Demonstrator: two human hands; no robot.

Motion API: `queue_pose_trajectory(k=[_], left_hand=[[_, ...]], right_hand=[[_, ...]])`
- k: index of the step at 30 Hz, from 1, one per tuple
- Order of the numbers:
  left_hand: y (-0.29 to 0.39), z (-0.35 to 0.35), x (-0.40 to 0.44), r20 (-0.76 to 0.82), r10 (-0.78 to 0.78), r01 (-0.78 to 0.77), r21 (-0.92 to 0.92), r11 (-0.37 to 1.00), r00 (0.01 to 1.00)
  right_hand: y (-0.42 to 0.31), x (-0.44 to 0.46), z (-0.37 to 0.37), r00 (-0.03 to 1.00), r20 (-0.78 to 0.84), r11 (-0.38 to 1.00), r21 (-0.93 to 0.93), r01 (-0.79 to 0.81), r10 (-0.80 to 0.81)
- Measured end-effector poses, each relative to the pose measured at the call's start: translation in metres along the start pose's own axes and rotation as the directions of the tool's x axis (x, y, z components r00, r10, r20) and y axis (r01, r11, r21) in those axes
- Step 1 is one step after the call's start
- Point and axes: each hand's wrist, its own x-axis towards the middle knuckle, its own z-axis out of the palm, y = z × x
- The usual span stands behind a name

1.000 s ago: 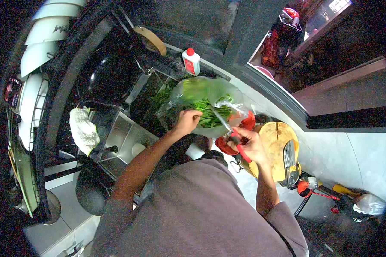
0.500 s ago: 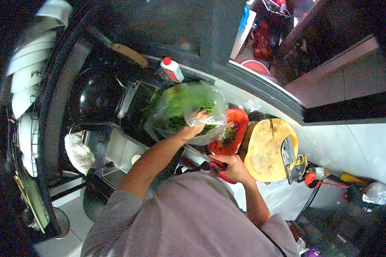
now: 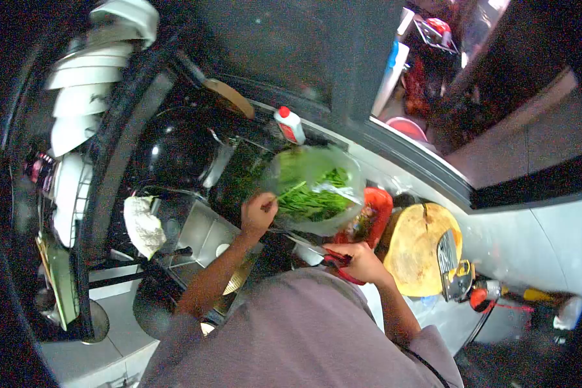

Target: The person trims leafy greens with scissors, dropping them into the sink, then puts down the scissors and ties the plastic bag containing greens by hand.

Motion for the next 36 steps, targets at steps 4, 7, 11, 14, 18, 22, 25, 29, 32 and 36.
queue_pose_trajectory(k=[4, 7, 11, 14, 18, 22, 25, 29, 32, 36], left_hand=[[-0.051, -0.016, -0.036, 0.123, -0.186, 0.169, 0.137, 0.976, 0.975], [-0.06, -0.018, -0.047, 0.098, -0.061, 0.03, 0.298, 0.954, 0.993], [-0.062, -0.024, -0.059, 0.14, -0.129, 0.052, 0.453, 0.89, 0.982], [-0.056, -0.038, -0.078, 0.042, -0.123, 0.097, 0.39, 0.916, 0.992], [-0.034, -0.07, -0.112, -0.107, -0.375, 0.374, -0.025, 0.927, 0.921], [-0.035, -0.092, -0.148, -0.005, -0.636, 0.626, -0.178, 0.76, 0.771], [-0.045, -0.097, -0.169, 0.111, -0.662, 0.46, -0.802, 0.381, 0.742], [-0.031, -0.112, -0.17, 0.066, -0.617, 0.241, -0.949, 0.204, 0.784], [-0.013, -0.116, -0.16, 0.113, -0.544, 0.171, -0.984, 0.057, 0.831], [-0.016, -0.103, -0.156, 0.068, -0.565, 0.098, -0.995, 0.023, 0.822]], right_hand=[[-0.012, 0.013, 0.008, 0.99, 0.128, 0.998, -0.007, 0.069, -0.067], [-0.016, 0.024, 0.021, 0.971, 0.223, 0.991, -0.087, 0.103, -0.081], [-0.04, 0.036, 0.032, 0.934, 0.321, 0.983, -0.042, 0.18, -0.157], [-0.043, 0.041, 0.043, 0.929, 0.345, 0.986, -0.054, 0.16, -0.132], [-0.027, 0.045, 0.064, 0.94, 0.301, 0.983, -0.045, 0.18, -0.158], [-0.034, 0.054, 0.076, 0.932, 0.319, 0.977, -0.068, 0.203, -0.171], [-0.032, 0.056, 0.088, 0.943, 0.316, 0.99, -0.051, 0.13, -0.107], [-0.046, 0.065, 0.096, 0.971, 0.233, 0.994, -0.082, 0.075, -0.054], [-0.056, 0.07, 0.096, 0.973, 0.222, 0.996, -0.048, 0.081, -0.069], [-0.054, 0.076, 0.093, 0.975, 0.175, 0.991, 0.012, 0.134, -0.134]])
